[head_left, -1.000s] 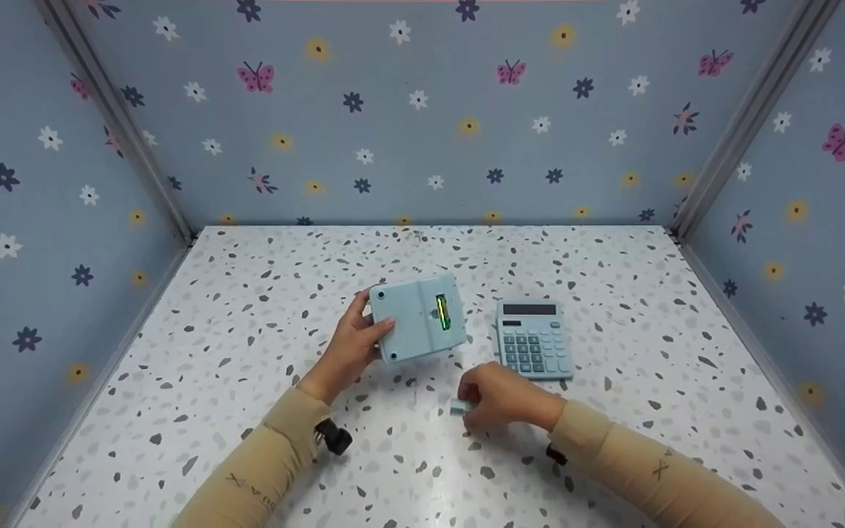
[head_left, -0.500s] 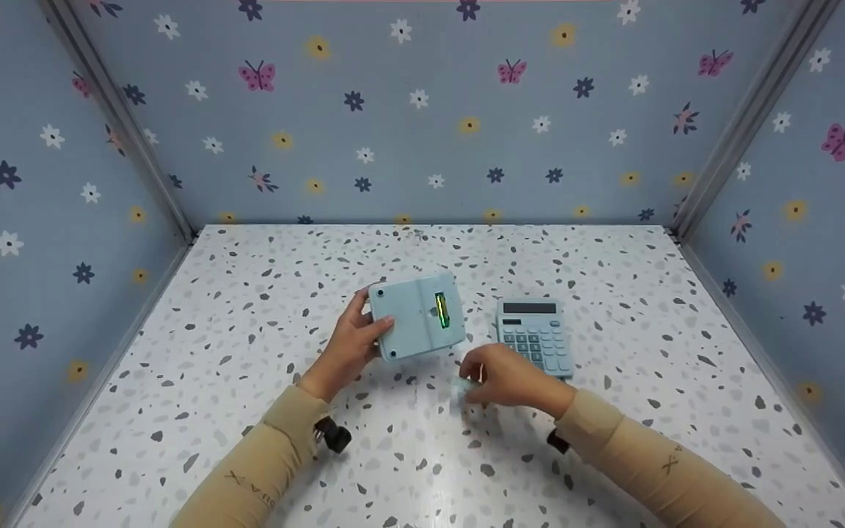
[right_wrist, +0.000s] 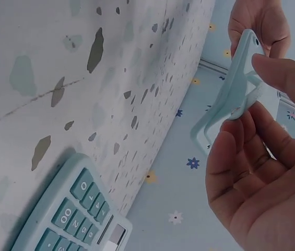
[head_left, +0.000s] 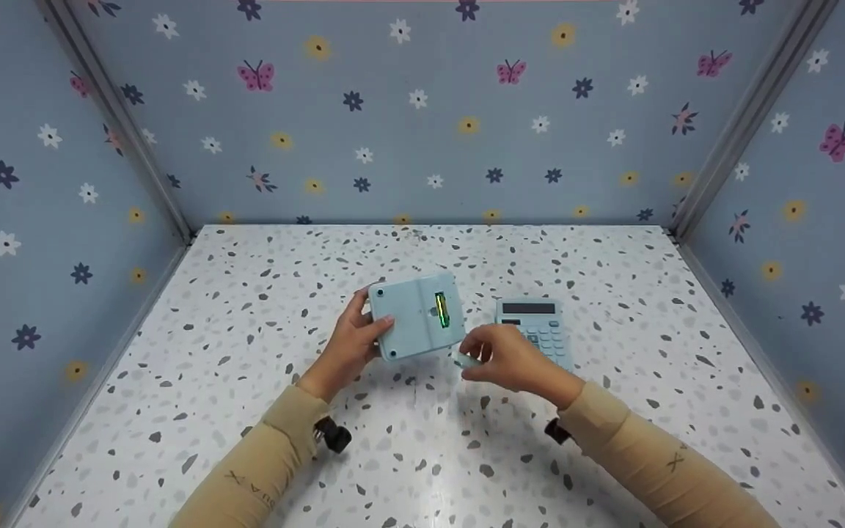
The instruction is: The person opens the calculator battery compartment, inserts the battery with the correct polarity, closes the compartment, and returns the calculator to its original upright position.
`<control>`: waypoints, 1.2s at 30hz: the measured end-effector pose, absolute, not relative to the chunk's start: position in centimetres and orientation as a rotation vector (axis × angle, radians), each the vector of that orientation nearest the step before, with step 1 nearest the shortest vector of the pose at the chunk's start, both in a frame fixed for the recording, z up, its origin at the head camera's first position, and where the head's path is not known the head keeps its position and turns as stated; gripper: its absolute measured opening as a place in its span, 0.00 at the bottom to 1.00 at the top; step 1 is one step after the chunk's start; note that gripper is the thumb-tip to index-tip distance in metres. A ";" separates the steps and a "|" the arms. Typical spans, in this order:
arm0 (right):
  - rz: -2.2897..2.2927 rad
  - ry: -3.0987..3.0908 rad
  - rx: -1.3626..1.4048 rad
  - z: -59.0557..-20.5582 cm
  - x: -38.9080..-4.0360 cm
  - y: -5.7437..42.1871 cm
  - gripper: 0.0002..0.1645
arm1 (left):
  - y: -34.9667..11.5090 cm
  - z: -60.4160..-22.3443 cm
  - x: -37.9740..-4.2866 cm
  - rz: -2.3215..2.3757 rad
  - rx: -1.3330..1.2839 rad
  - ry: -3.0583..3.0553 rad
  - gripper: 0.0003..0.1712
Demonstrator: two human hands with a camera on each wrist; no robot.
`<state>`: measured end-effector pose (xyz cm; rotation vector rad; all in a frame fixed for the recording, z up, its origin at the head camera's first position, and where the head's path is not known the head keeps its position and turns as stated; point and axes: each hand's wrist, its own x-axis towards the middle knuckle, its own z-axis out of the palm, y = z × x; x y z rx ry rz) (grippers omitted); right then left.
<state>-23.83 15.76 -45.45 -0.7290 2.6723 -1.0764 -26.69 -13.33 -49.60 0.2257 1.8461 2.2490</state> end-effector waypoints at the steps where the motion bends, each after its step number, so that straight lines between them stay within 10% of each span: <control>1: -1.091 2.676 -0.727 -45.3 -23.8 15.7 0.12 | -13.3 -49.6 -26.7 2.253 0.229 1.842 0.39; 36: -1.605 2.650 -0.433 -44.3 -24.4 14.6 0.16 | -12.7 -49.8 -26.4 2.268 0.243 1.831 0.40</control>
